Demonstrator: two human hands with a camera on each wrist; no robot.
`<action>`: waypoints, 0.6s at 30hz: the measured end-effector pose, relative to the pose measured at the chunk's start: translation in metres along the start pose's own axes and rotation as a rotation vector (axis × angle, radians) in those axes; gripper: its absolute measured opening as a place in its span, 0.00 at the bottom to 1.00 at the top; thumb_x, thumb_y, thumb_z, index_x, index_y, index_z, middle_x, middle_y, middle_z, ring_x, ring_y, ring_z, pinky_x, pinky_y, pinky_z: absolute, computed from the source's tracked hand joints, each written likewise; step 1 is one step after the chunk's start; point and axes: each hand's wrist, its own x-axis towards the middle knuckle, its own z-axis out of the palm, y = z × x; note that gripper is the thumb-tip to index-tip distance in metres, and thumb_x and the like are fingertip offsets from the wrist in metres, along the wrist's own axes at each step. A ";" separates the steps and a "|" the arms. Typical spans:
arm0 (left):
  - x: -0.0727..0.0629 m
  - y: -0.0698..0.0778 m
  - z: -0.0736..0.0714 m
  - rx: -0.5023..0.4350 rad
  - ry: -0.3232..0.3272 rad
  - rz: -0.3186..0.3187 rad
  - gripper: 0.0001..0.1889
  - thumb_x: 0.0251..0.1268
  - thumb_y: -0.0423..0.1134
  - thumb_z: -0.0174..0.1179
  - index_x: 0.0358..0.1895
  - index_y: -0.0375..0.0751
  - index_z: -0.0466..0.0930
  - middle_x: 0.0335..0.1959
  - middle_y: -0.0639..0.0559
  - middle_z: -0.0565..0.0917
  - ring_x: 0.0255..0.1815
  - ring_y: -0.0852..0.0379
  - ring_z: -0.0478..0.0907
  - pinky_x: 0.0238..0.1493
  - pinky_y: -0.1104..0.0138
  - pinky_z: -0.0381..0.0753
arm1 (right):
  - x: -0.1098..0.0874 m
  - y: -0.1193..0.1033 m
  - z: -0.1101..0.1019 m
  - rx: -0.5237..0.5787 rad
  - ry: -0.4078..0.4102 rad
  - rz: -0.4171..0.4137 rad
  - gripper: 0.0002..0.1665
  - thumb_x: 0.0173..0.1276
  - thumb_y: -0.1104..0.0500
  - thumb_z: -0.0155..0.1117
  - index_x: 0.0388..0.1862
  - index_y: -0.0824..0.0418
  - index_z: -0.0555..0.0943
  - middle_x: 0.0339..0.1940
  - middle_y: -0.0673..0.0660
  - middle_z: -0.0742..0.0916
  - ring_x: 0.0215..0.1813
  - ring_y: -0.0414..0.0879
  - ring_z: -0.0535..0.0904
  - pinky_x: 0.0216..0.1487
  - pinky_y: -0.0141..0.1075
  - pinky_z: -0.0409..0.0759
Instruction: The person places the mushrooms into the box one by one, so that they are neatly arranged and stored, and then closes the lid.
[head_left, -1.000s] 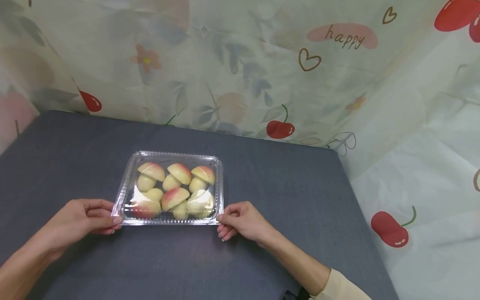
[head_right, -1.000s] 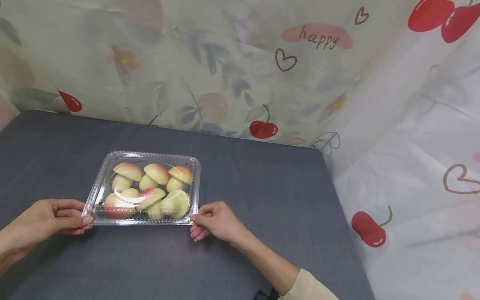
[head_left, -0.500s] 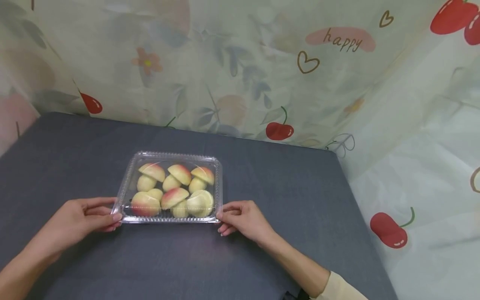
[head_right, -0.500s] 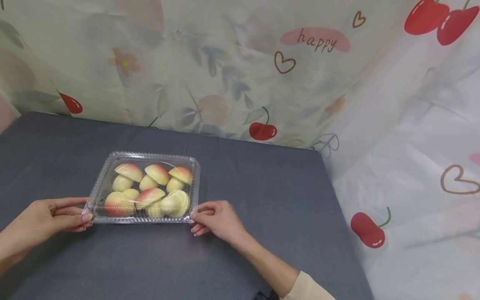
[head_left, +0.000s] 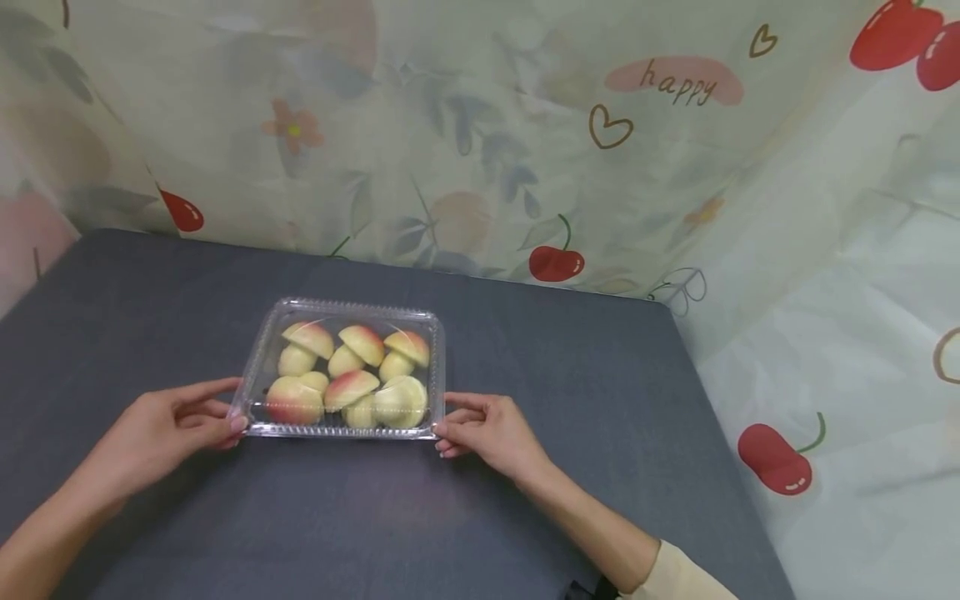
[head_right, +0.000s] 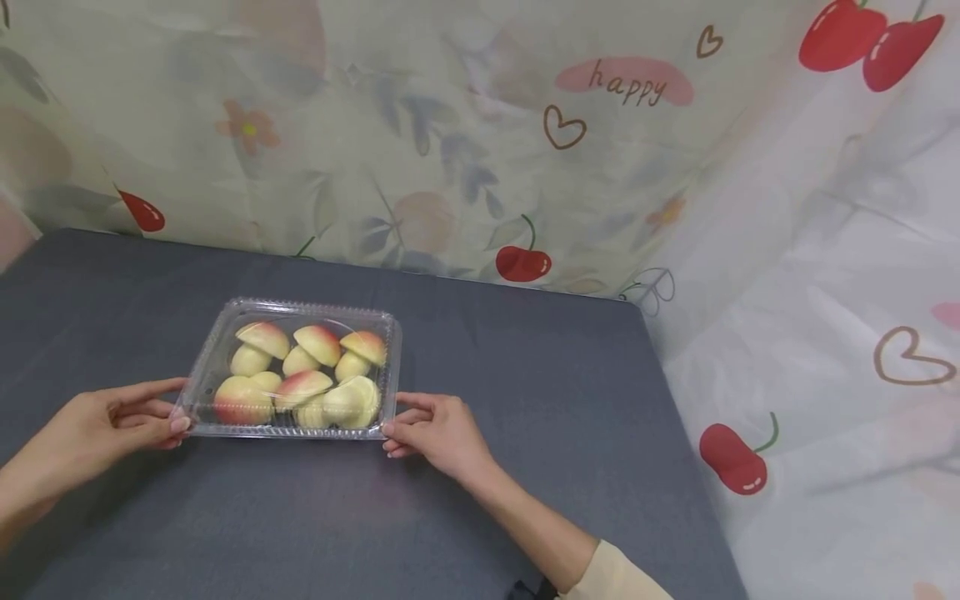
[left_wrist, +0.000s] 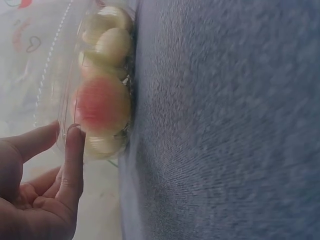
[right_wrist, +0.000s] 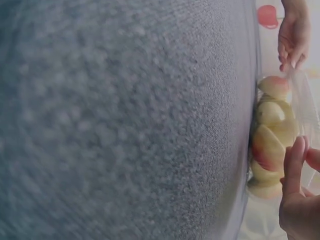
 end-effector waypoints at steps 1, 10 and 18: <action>0.002 -0.001 -0.001 0.005 -0.002 0.006 0.35 0.67 0.42 0.66 0.70 0.25 0.65 0.43 0.39 0.87 0.36 0.58 0.87 0.36 0.68 0.85 | 0.001 0.000 -0.001 -0.015 -0.005 -0.006 0.31 0.64 0.68 0.70 0.65 0.73 0.73 0.39 0.66 0.89 0.32 0.45 0.87 0.40 0.42 0.87; 0.016 -0.008 -0.017 0.328 0.011 0.114 0.35 0.67 0.49 0.66 0.72 0.36 0.67 0.51 0.39 0.85 0.37 0.62 0.84 0.31 0.70 0.79 | 0.007 -0.001 -0.018 -0.579 0.063 -0.257 0.31 0.65 0.53 0.72 0.66 0.59 0.78 0.47 0.50 0.89 0.44 0.43 0.86 0.45 0.35 0.84; 0.020 -0.015 -0.030 0.502 0.142 0.232 0.40 0.63 0.51 0.69 0.74 0.39 0.65 0.61 0.30 0.76 0.52 0.33 0.79 0.45 0.41 0.79 | 0.009 -0.001 -0.050 -0.968 0.202 -0.370 0.43 0.63 0.43 0.73 0.74 0.53 0.70 0.70 0.54 0.76 0.69 0.51 0.72 0.67 0.50 0.72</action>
